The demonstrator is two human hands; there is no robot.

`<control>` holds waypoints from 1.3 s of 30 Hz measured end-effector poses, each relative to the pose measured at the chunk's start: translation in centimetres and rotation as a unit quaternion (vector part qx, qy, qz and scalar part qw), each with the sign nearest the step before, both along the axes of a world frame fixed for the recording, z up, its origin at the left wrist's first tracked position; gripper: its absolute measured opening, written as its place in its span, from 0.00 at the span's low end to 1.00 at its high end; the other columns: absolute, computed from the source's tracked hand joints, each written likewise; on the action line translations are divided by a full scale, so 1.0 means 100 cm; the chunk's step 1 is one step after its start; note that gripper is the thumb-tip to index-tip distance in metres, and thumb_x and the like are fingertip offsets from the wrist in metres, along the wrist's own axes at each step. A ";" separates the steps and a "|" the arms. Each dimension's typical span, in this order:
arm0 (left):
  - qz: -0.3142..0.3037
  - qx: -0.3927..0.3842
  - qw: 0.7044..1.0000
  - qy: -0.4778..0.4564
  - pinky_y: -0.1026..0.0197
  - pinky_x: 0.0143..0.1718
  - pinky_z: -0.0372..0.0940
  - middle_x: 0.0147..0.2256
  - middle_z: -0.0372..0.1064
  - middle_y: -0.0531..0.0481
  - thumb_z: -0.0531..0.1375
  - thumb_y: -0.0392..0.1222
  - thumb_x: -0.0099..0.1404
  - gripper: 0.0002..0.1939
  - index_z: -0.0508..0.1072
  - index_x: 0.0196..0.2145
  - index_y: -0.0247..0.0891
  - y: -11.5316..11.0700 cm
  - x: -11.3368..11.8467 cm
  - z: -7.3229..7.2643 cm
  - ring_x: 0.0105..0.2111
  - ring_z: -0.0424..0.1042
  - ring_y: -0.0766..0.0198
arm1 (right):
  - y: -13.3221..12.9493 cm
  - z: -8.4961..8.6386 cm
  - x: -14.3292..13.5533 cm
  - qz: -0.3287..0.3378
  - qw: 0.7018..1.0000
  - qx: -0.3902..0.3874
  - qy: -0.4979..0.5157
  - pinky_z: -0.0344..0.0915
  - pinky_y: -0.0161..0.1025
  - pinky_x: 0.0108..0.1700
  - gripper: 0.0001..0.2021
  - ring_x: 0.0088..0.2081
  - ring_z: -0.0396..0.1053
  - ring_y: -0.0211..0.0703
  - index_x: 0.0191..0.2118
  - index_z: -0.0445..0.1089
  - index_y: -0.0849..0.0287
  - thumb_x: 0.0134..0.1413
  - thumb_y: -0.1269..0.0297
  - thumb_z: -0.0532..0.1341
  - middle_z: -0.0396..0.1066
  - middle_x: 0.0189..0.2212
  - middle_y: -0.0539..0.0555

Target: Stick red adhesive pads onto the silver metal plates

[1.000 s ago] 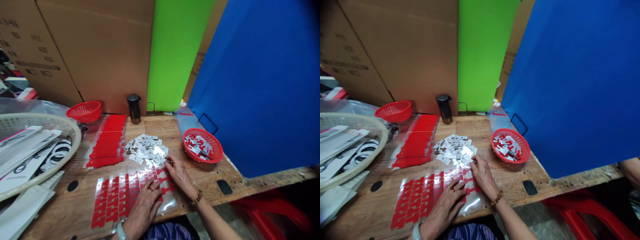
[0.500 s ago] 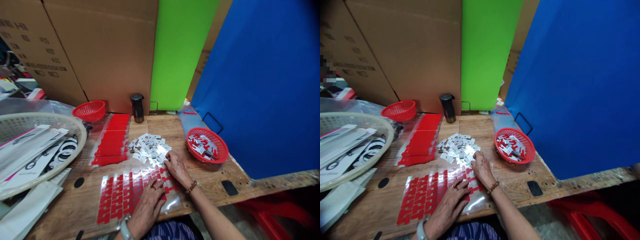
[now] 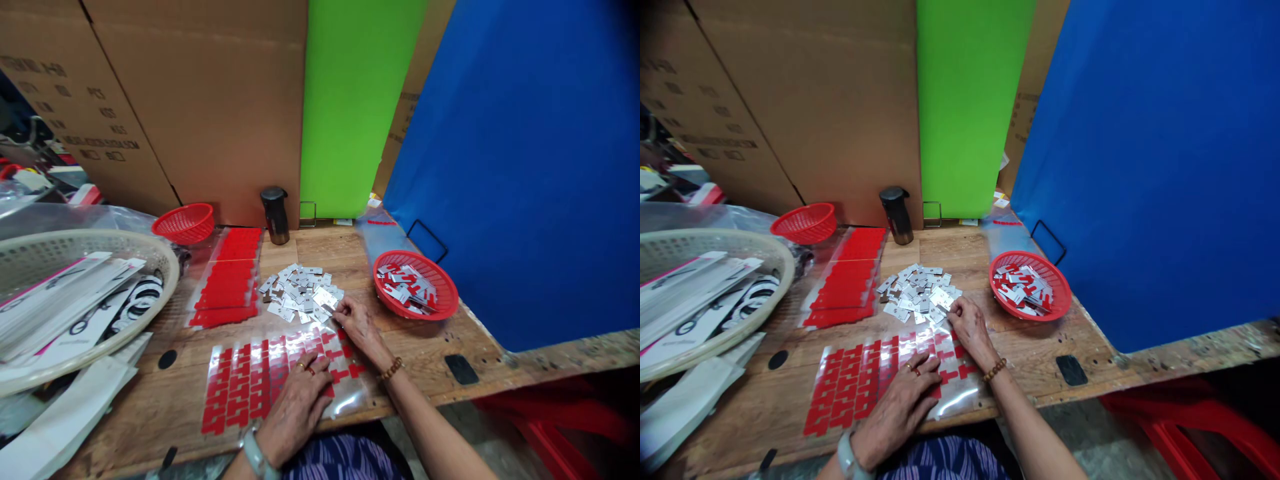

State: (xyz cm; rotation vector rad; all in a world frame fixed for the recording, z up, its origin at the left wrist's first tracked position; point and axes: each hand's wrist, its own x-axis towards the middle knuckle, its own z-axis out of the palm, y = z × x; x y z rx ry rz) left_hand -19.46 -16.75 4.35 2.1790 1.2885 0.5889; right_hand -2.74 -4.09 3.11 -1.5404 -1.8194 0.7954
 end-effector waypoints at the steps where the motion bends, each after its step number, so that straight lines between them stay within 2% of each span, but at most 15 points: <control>1: -0.006 0.000 1.000 -0.001 0.45 0.56 0.57 0.53 0.65 0.44 0.54 0.36 0.62 0.14 0.68 0.47 0.41 -0.001 0.000 -0.001 0.58 0.56 0.53 | -0.001 0.003 0.001 0.000 1.000 0.006 0.009 0.55 0.33 0.30 0.04 0.27 0.61 0.37 0.23 0.63 0.60 0.46 0.70 0.56 0.64 0.23 0.49; 4: -0.017 -0.008 1.000 -0.020 0.45 0.57 0.55 0.53 0.65 0.45 0.55 0.36 0.62 0.15 0.69 0.47 0.42 -0.004 0.000 -0.004 0.58 0.56 0.54 | -0.007 0.013 0.004 0.001 0.999 0.025 0.031 0.56 0.34 0.31 0.04 0.29 0.61 0.38 0.23 0.63 0.60 0.46 0.71 0.56 0.64 0.24 0.49; 6: -0.003 -0.028 0.998 -0.051 0.45 0.57 0.54 0.53 0.66 0.45 0.55 0.38 0.62 0.14 0.70 0.47 0.43 -0.005 0.002 -0.003 0.58 0.56 0.54 | -0.017 0.021 0.004 0.006 0.998 0.052 0.041 0.57 0.34 0.32 0.05 0.30 0.61 0.39 0.24 0.63 0.59 0.47 0.72 0.56 0.64 0.25 0.49; 9: 0.106 -0.089 0.980 -0.139 0.47 0.55 0.58 0.49 0.70 0.46 0.55 0.42 0.62 0.13 0.72 0.44 0.43 -0.002 0.007 0.003 0.53 0.64 0.53 | -0.038 0.032 0.003 0.042 0.992 0.114 0.030 0.57 0.35 0.34 0.06 0.31 0.62 0.40 0.27 0.64 0.59 0.50 0.74 0.54 0.64 0.28 0.51; 11: 0.219 -0.148 0.936 -0.232 0.51 0.50 0.63 0.43 0.73 0.45 0.55 0.47 0.62 0.13 0.73 0.42 0.42 0.005 0.010 0.010 0.46 0.71 0.54 | -0.051 0.035 0.001 0.081 0.986 0.147 0.006 0.58 0.36 0.35 0.07 0.33 0.62 0.40 0.30 0.65 0.59 0.52 0.76 0.52 0.64 0.30 0.53; 13: 0.291 -0.226 0.859 -0.356 0.55 0.42 0.69 0.37 0.74 0.45 0.56 0.52 0.61 0.16 0.72 0.40 0.38 0.013 0.011 0.017 0.37 0.75 0.57 | -0.062 0.034 -0.001 0.115 0.978 0.171 -0.017 0.58 0.36 0.35 0.09 0.33 0.62 0.41 0.31 0.65 0.59 0.55 0.77 0.51 0.64 0.30 0.54; 16: 0.289 -0.354 0.748 -0.482 0.60 0.33 0.71 0.33 0.74 0.45 0.60 0.52 0.57 0.18 0.70 0.37 0.34 0.021 0.011 0.025 0.30 0.76 0.61 | -0.072 0.028 -0.005 0.152 0.967 0.198 -0.043 0.58 0.36 0.34 0.11 0.32 0.61 0.41 0.30 0.66 0.59 0.58 0.75 0.50 0.64 0.28 0.54; 17: 0.278 -0.381 0.725 -0.502 0.62 0.33 0.71 0.32 0.74 0.44 0.62 0.50 0.56 0.17 0.69 0.37 0.33 0.023 0.011 0.027 0.29 0.76 0.62 | -0.074 0.026 -0.006 0.162 0.964 0.203 -0.048 0.58 0.36 0.34 0.11 0.32 0.61 0.41 0.29 0.66 0.59 0.59 0.74 0.50 0.63 0.28 0.54; 19: 0.268 -0.407 0.701 -0.520 0.65 0.32 0.70 0.31 0.75 0.45 0.65 0.44 0.53 0.16 0.69 0.36 0.32 0.023 0.008 0.029 0.28 0.75 0.64 | -0.076 0.023 -0.008 0.181 0.962 0.199 -0.039 0.59 0.37 0.34 0.11 0.32 0.61 0.41 0.29 0.66 0.59 0.59 0.74 0.49 0.64 0.28 0.54; 22: 0.278 -0.414 0.696 -0.517 0.67 0.30 0.70 0.29 0.75 0.45 0.66 0.41 0.52 0.14 0.69 0.34 0.31 0.023 0.003 0.029 0.26 0.75 0.66 | -0.076 0.024 -0.005 0.177 0.971 0.161 0.015 0.62 0.38 0.38 0.09 0.36 0.63 0.42 0.38 0.66 0.58 0.58 0.74 0.51 0.65 0.34 0.55; 26: 0.275 -0.424 0.707 -0.495 0.69 0.26 0.70 0.27 0.75 0.44 0.66 0.40 0.52 0.13 0.68 0.32 0.30 0.023 -0.006 0.025 0.23 0.74 0.67 | -0.073 0.030 0.004 0.168 0.980 0.091 0.055 0.63 0.38 0.43 0.14 0.41 0.64 0.42 0.49 0.62 0.56 0.56 0.72 0.56 0.64 0.41 0.56; 30: 0.262 -0.423 0.723 -0.478 0.69 0.23 0.69 0.25 0.74 0.46 0.66 0.42 0.53 0.14 0.68 0.32 0.30 0.024 -0.009 0.023 0.21 0.73 0.68 | -0.070 0.035 0.010 0.210 0.975 0.039 0.053 0.62 0.38 0.45 0.13 0.43 0.64 0.42 0.48 0.65 0.56 0.56 0.70 0.57 0.65 0.41 0.54; 33: 0.262 -0.416 0.733 -0.470 0.70 0.23 0.68 0.25 0.74 0.46 0.65 0.44 0.53 0.14 0.69 0.31 0.30 0.024 -0.008 0.022 0.21 0.72 0.69 | -0.071 0.036 0.010 0.219 0.974 0.015 0.050 0.63 0.37 0.42 0.11 0.39 0.65 0.40 0.45 0.67 0.57 0.56 0.70 0.58 0.66 0.38 0.53; 36: 0.266 -0.415 0.734 -0.466 0.69 0.25 0.69 0.25 0.74 0.45 0.65 0.45 0.53 0.15 0.69 0.32 0.31 0.023 -0.006 0.022 0.23 0.74 0.67 | -0.073 0.036 0.009 0.218 0.974 0.006 0.055 0.62 0.36 0.39 0.09 0.36 0.65 0.39 0.43 0.68 0.57 0.55 0.69 0.59 0.67 0.36 0.52; 39: 0.271 -0.415 0.735 -0.463 0.68 0.26 0.69 0.25 0.75 0.45 0.65 0.45 0.53 0.16 0.68 0.33 0.32 0.022 -0.005 0.021 0.23 0.74 0.66 | -0.074 0.037 0.009 0.230 0.971 0.007 0.058 0.61 0.35 0.40 0.09 0.37 0.65 0.39 0.42 0.68 0.58 0.54 0.71 0.61 0.68 0.36 0.52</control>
